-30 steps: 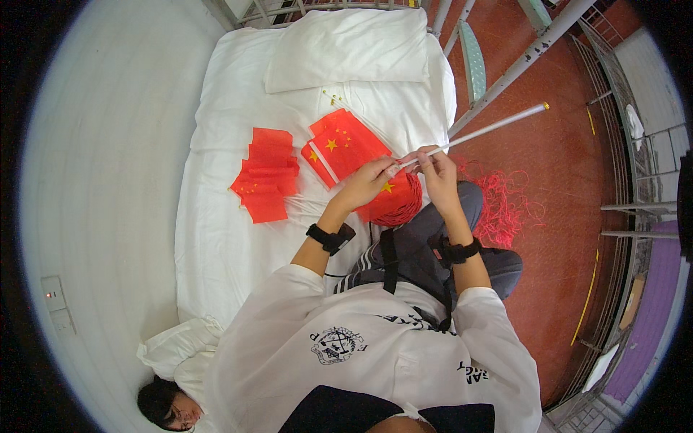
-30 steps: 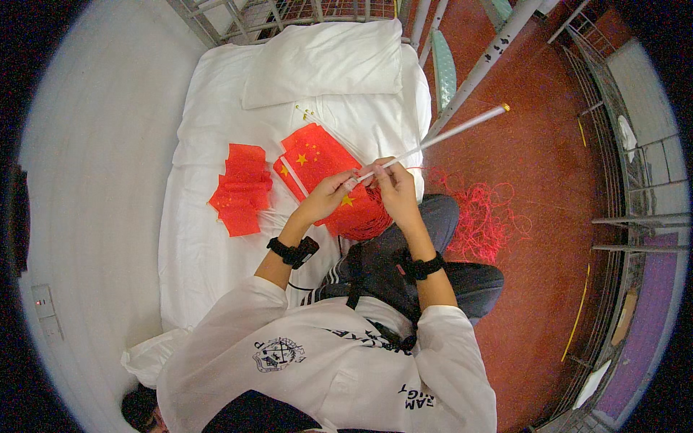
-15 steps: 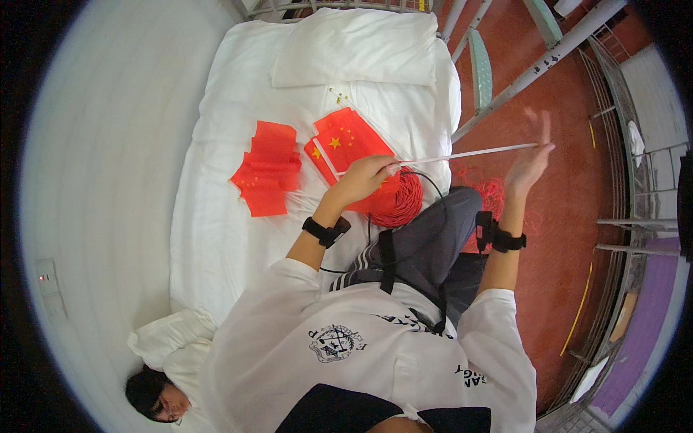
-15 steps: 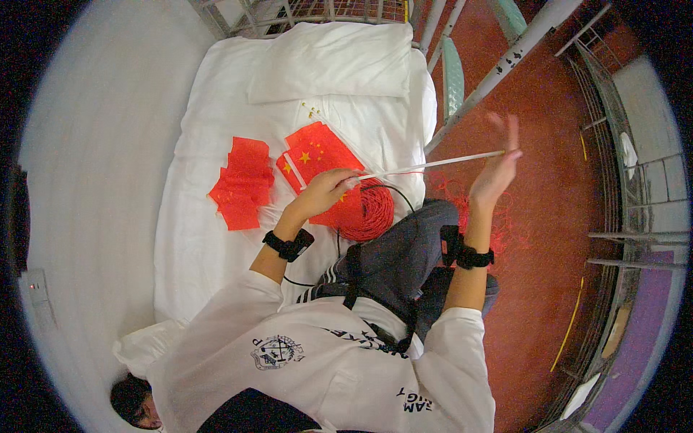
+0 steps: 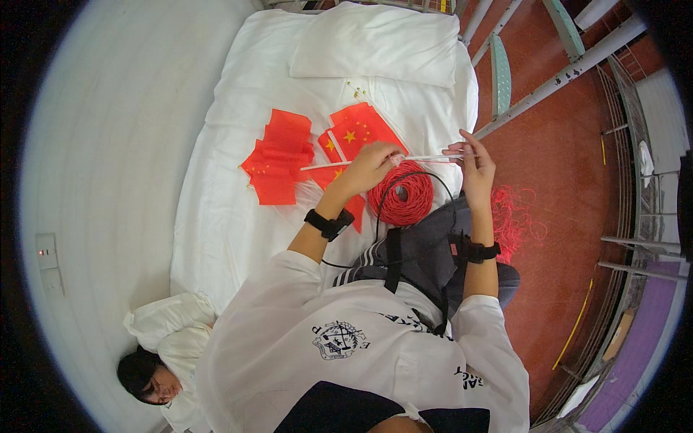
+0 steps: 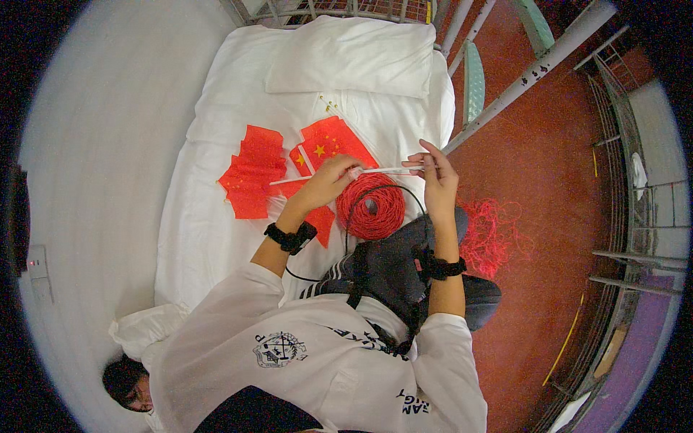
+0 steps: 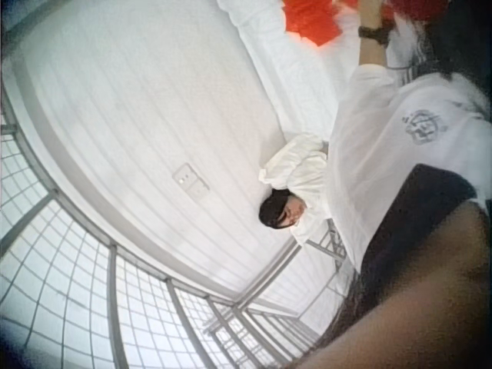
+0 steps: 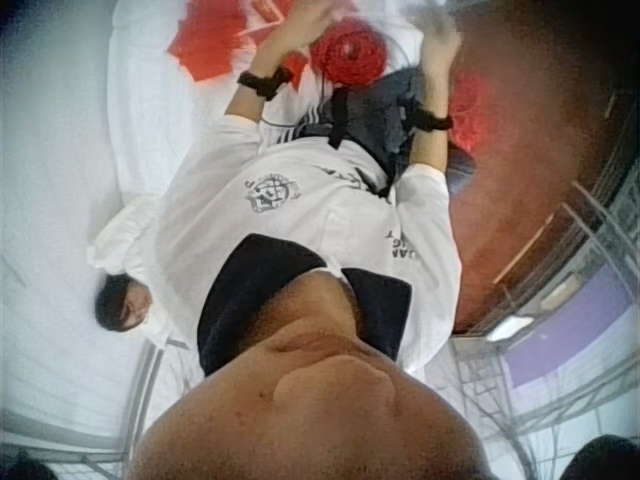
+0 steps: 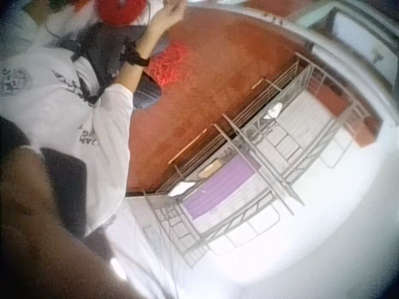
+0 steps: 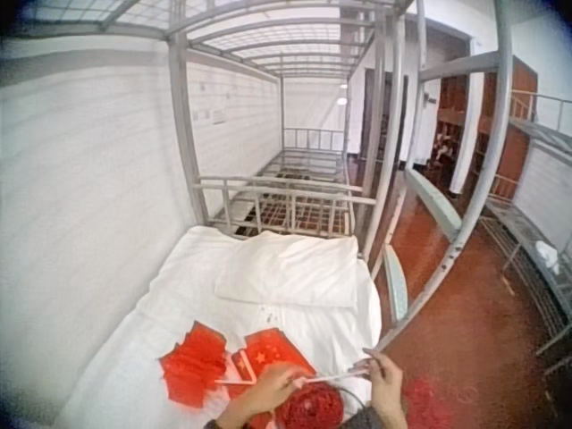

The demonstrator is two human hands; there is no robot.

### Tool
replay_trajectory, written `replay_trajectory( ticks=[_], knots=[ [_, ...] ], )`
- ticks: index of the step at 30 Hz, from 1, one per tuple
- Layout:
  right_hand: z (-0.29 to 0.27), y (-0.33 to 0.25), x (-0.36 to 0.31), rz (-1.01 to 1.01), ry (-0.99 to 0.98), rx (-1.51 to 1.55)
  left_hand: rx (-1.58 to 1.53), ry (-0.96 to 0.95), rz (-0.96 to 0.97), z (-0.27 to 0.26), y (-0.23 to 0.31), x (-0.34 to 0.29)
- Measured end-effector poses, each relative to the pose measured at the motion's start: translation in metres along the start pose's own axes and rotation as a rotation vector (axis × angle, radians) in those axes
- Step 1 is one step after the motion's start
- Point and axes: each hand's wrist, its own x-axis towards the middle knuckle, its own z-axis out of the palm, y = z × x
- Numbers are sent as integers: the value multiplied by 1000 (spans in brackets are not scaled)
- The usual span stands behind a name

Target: The person slides the sleeves of several small red flags onto plastic sticks by hand, one at a time, and then gathers them into a bundle.

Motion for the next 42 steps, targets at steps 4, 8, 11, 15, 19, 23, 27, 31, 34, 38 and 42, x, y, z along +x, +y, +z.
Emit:
replay_trajectory(
  ticks=[4,8,11,15,19,23,27,31,34,38,42],
  knots=[
    [-17,7,-2,-11,224,96,424,259,138,-16,3,-4],
    [-42,11,-6,-42,356,223,459,85,-124,-47,-18,-18],
    [-51,9,-10,-29,367,253,447,74,-32,-50,-21,-19],
    [-52,11,-11,-22,319,258,419,25,69,-40,-6,-9],
    [-18,-3,-13,1,243,104,404,69,154,-19,-4,-3],
    [14,6,-22,-13,-54,1,385,28,191,1,12,6],
    [46,3,-28,-53,-193,-56,367,-22,187,15,24,12],
    [41,5,-24,-92,-193,-219,187,-75,129,11,25,10],
    [40,4,-21,120,-147,-10,40,-28,125,5,17,2],
    [28,31,-10,62,-160,-51,-116,227,-216,-30,-2,-12],
    [28,55,4,147,-260,-115,-308,878,-328,-92,-85,-64]
  ],
)
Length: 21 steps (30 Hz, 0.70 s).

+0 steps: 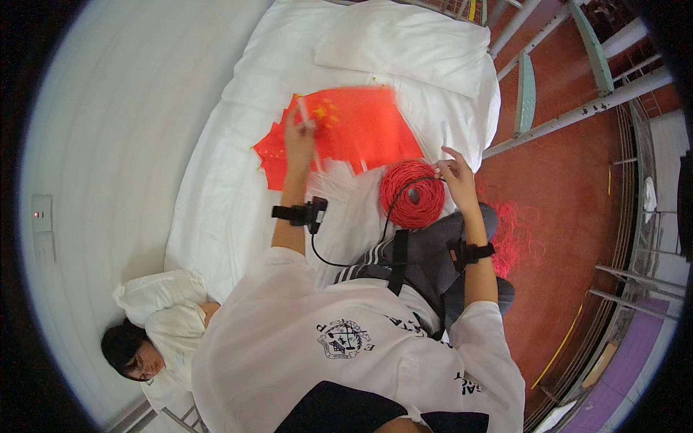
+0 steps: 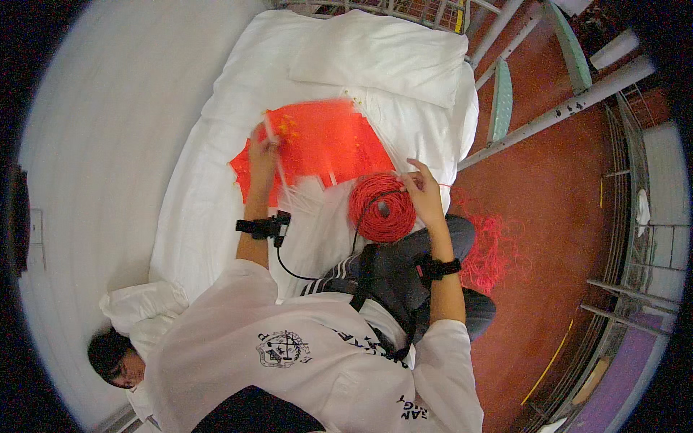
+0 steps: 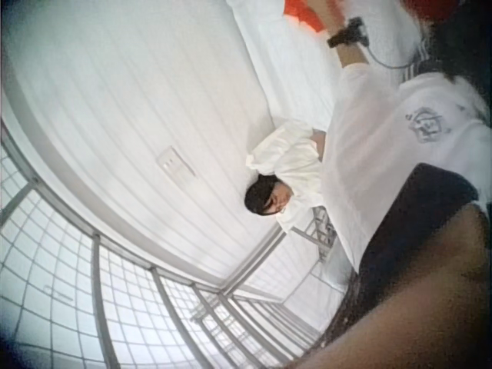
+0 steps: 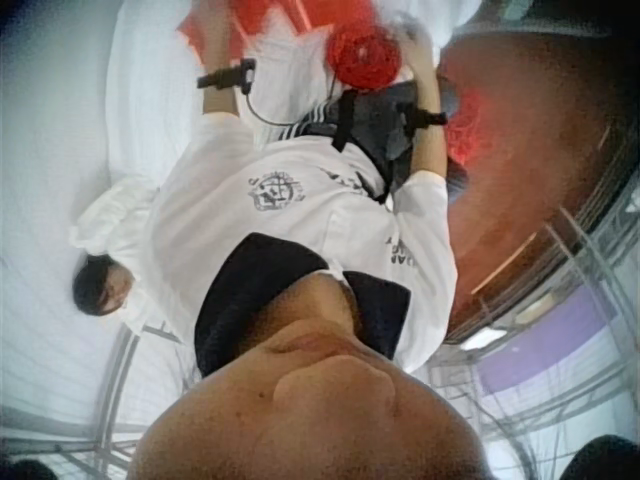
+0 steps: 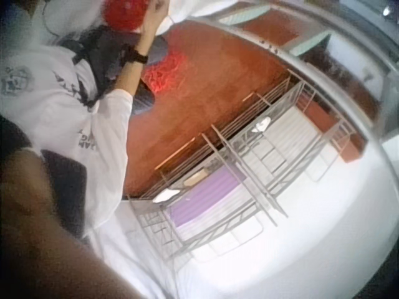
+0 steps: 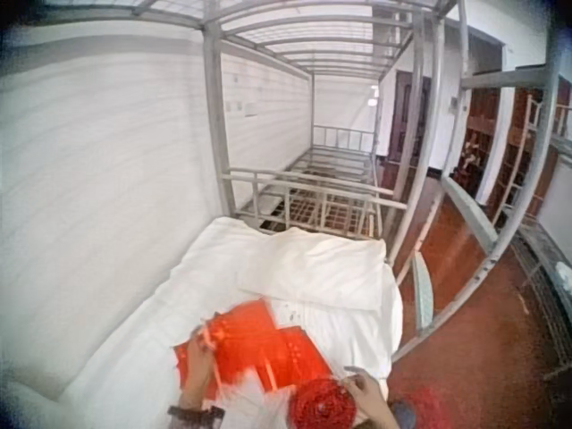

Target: The person slides the sleeves of several small red flags onto plastic sticks by hand, one at a time, and then gathers them into a bundle.

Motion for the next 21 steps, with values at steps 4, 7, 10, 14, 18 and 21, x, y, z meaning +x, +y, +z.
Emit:
replay_trajectory(
  ticks=[4,7,10,14,18,21],
  knots=[
    [-6,54,28,56,-31,-93,-67,299,-143,-67,-49,9],
    [-6,73,47,-48,43,-432,48,495,-147,-87,-92,4],
    [-6,95,61,-81,157,-712,211,483,-119,-94,-114,-3],
    [-26,119,67,8,119,-1031,1159,612,19,-29,-61,-23],
    [-2,99,61,45,127,-1074,534,-33,65,0,-78,-28],
    [-1,93,59,143,124,-1076,502,-105,-154,43,-90,-30]
  ],
)
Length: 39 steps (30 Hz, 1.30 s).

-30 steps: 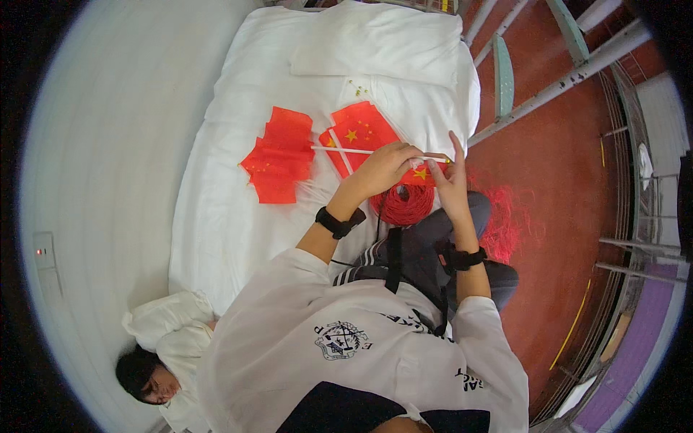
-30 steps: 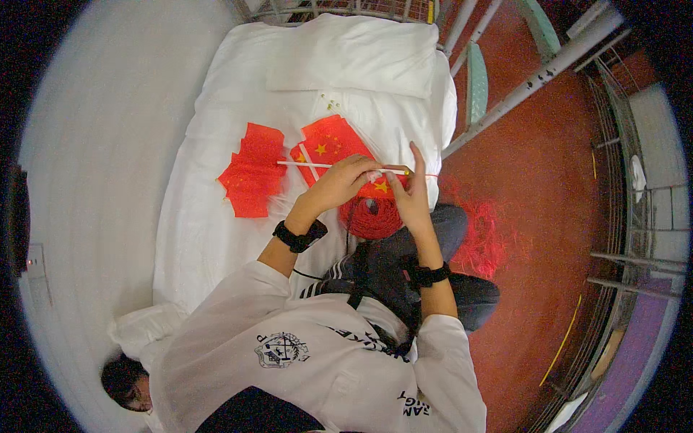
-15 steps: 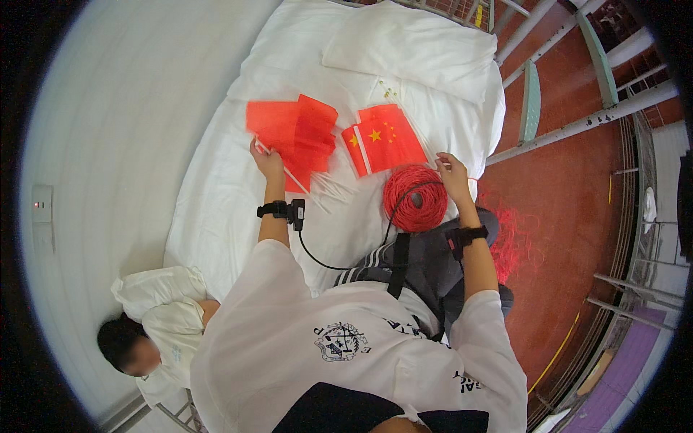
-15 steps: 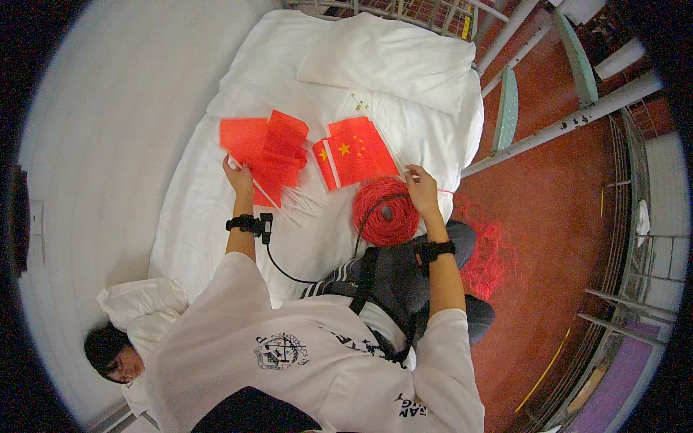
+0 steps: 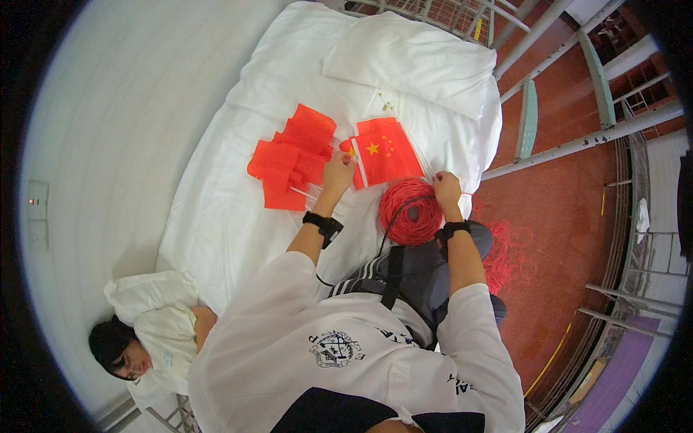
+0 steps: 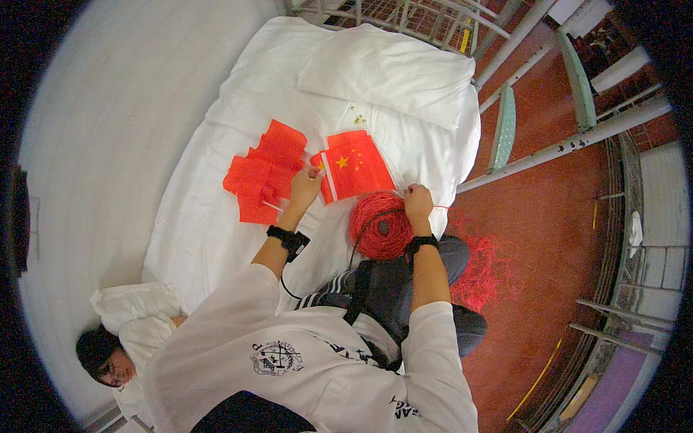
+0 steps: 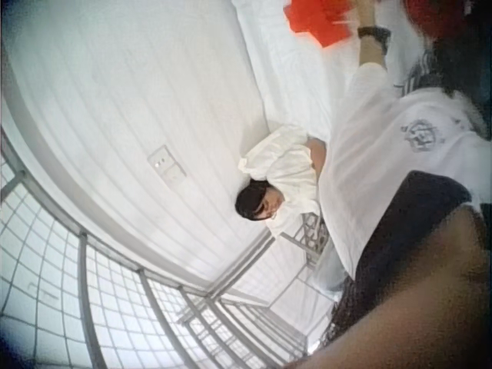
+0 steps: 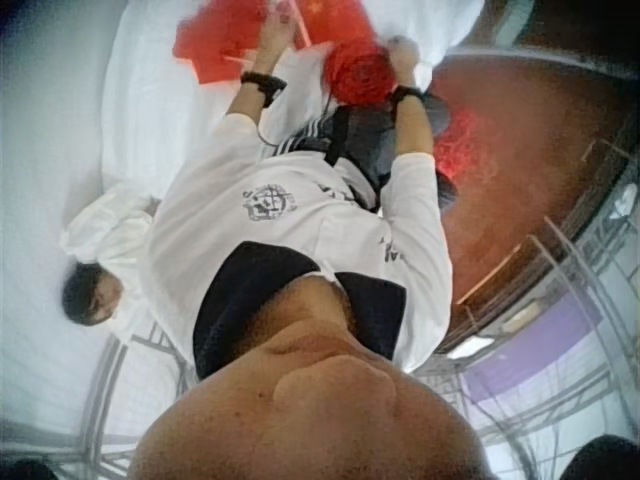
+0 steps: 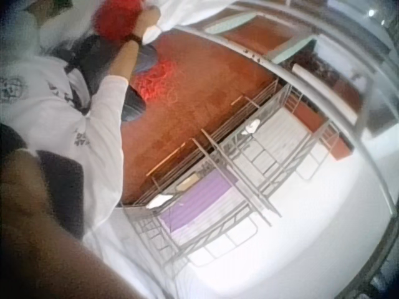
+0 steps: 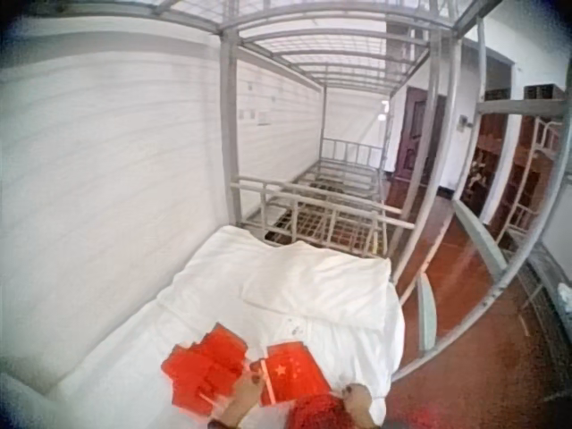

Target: The person slides the sleeves of several small red flags onto plastic sticks by hand, one at a time, and then gathers them into a bundle.

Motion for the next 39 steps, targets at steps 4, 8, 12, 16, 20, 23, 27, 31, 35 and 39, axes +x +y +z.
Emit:
replay_trajectory(
  ticks=[4,8,12,16,20,23,27,31,35,39],
  knots=[
    [-3,18,-2,-49,306,117,196,4,-199,27,29,5],
    [-20,12,-10,-69,448,331,201,-7,-258,34,24,14],
    [-35,10,-29,10,358,483,54,-43,-58,33,31,12],
    [-43,10,-45,37,185,747,-150,-96,184,25,76,-5],
    [-60,-9,-66,-24,131,1026,-211,-294,422,14,120,-28],
    [-64,-25,-78,-109,-21,1220,-160,-390,452,19,132,-37],
    [-62,-40,-88,-50,-29,1404,-189,-564,336,24,135,-43],
    [-74,-51,-92,-52,191,1530,-289,-618,332,33,129,-45],
    [-88,-56,-90,35,281,1786,-425,-641,339,29,138,-53],
    [-85,-58,-79,15,199,1696,-351,-713,354,26,137,-52]
  ],
)
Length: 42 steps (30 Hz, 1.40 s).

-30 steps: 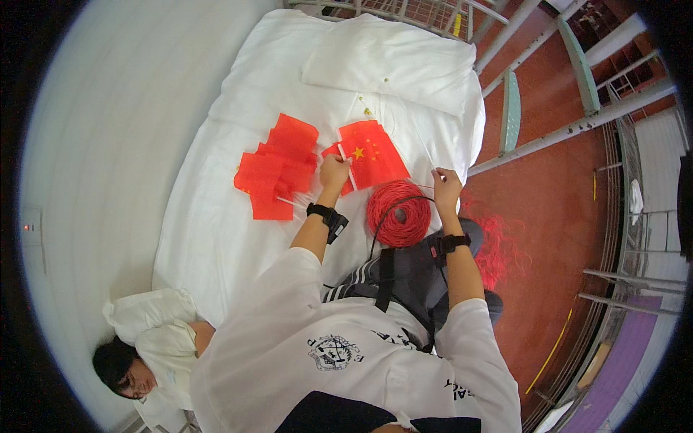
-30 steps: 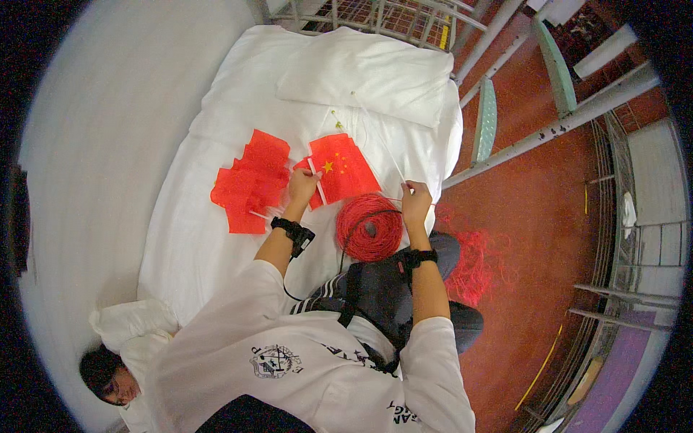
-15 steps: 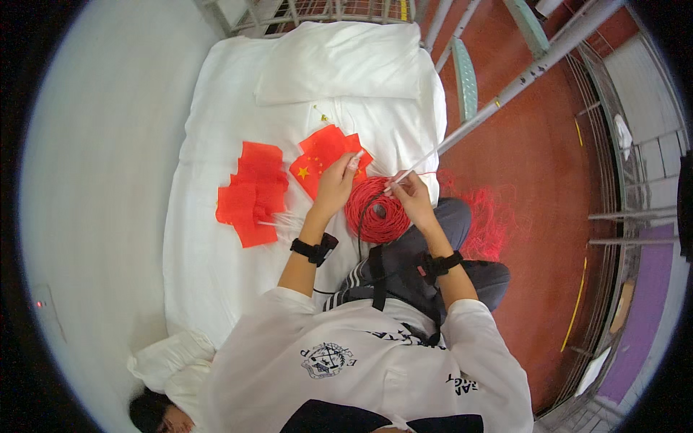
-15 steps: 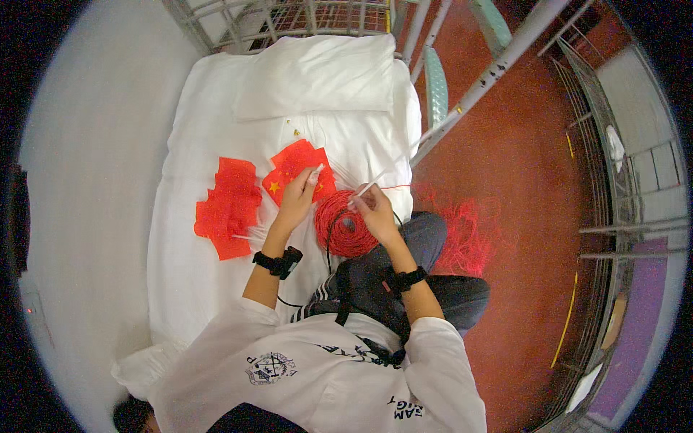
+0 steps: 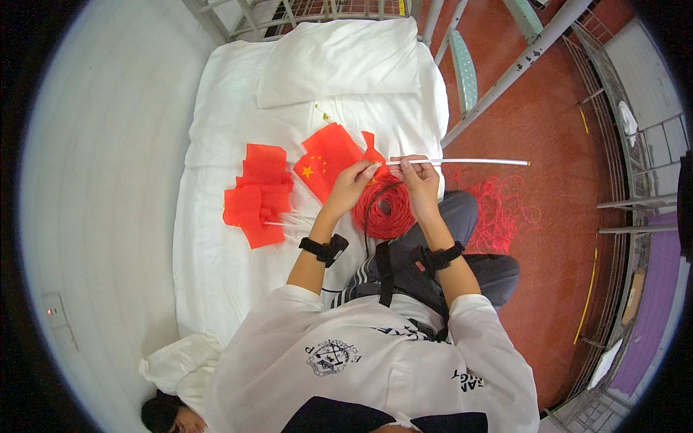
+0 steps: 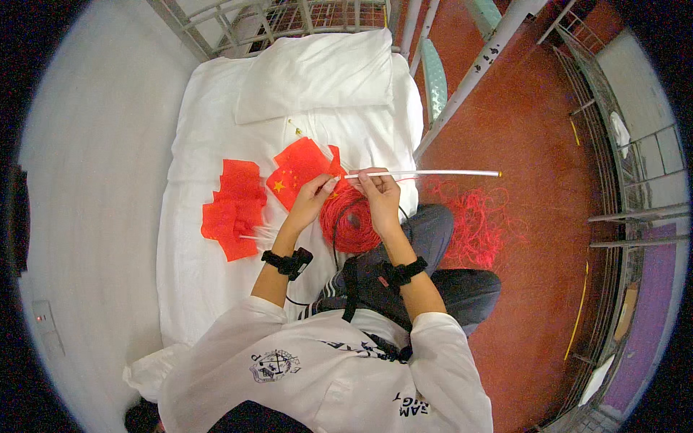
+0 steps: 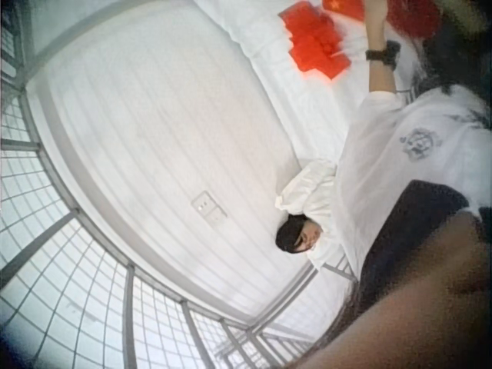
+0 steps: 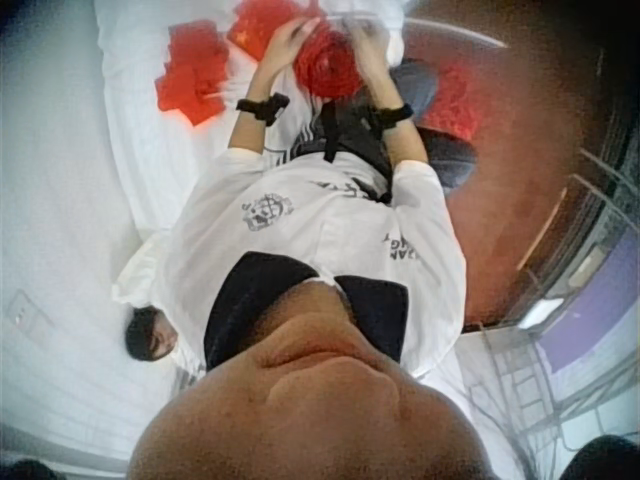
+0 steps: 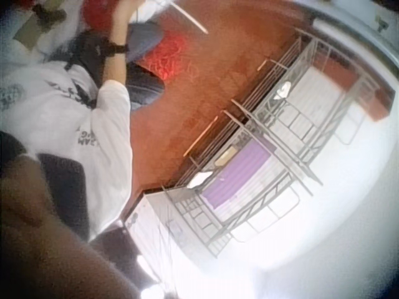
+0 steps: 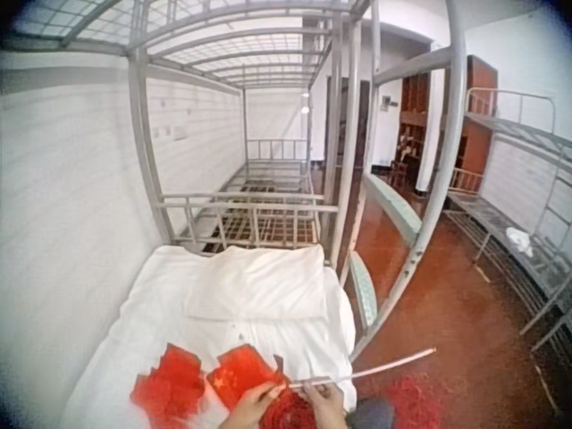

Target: The person slides the sleeves of several small red flags onto plastic sticks by hand, one at a time, and then gathers them into a bundle.

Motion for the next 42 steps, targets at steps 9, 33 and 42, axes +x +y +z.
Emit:
replay_trajectory(
  ticks=[9,33,42],
  knots=[
    [5,1,0,-23,17,-48,-25,-10,24,0,-2,-1],
    [-6,-5,10,-121,-365,-754,49,-38,70,4,-1,-5],
    [-57,-84,20,-628,633,-95,212,-409,-123,-24,-8,-13]
  ],
)
